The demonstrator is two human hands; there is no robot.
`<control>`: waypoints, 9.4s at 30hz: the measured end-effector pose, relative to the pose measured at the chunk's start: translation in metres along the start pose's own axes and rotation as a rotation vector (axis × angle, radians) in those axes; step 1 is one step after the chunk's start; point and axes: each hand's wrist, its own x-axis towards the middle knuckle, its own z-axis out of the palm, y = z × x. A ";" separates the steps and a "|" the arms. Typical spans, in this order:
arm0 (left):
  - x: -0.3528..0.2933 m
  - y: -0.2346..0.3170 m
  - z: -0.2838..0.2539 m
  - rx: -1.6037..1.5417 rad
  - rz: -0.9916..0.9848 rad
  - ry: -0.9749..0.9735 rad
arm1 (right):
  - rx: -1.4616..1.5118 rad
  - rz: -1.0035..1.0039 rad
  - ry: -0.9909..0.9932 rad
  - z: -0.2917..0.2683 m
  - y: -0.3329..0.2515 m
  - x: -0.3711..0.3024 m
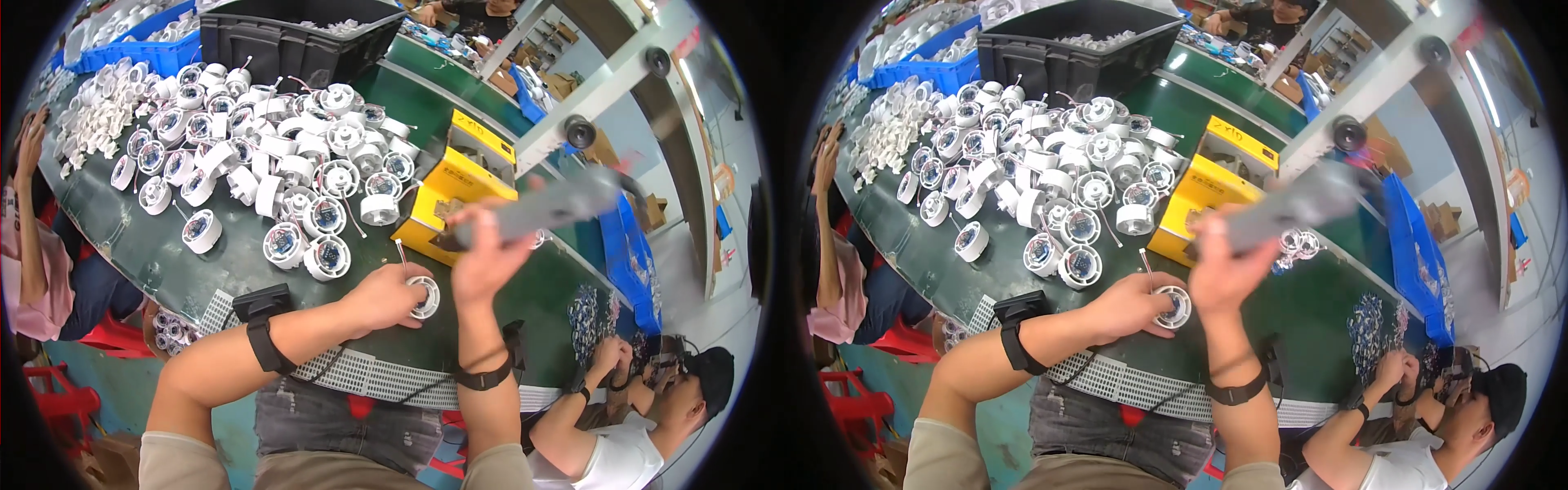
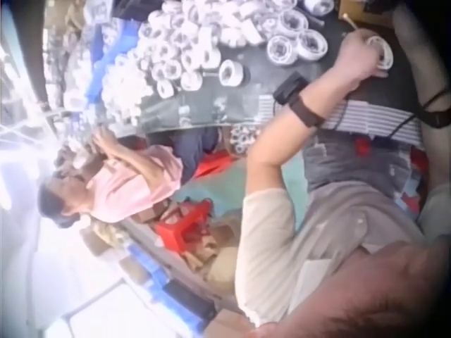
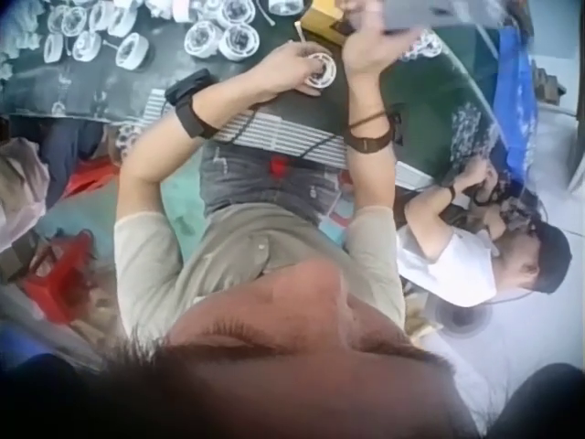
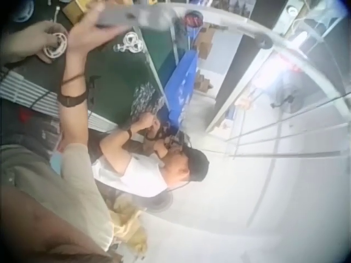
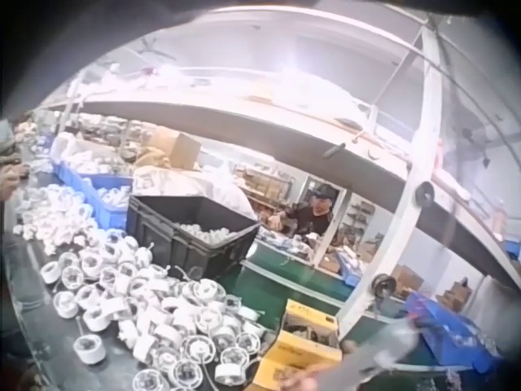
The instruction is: The person assembles electronic components by threading wires through a white plastic housing and then applying heat to the assembly using a handheld tool.
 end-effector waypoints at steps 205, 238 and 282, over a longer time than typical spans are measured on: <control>-0.008 0.005 0.005 0.157 -0.038 0.032 | 0.018 0.010 0.188 0.009 0.013 0.029; 0.002 -0.001 0.009 0.134 0.048 0.088 | 0.221 0.193 -0.005 -0.019 -0.013 -0.050; -0.013 0.008 -0.001 0.086 0.110 -0.356 | -0.138 0.499 -0.262 -0.101 -0.054 -0.112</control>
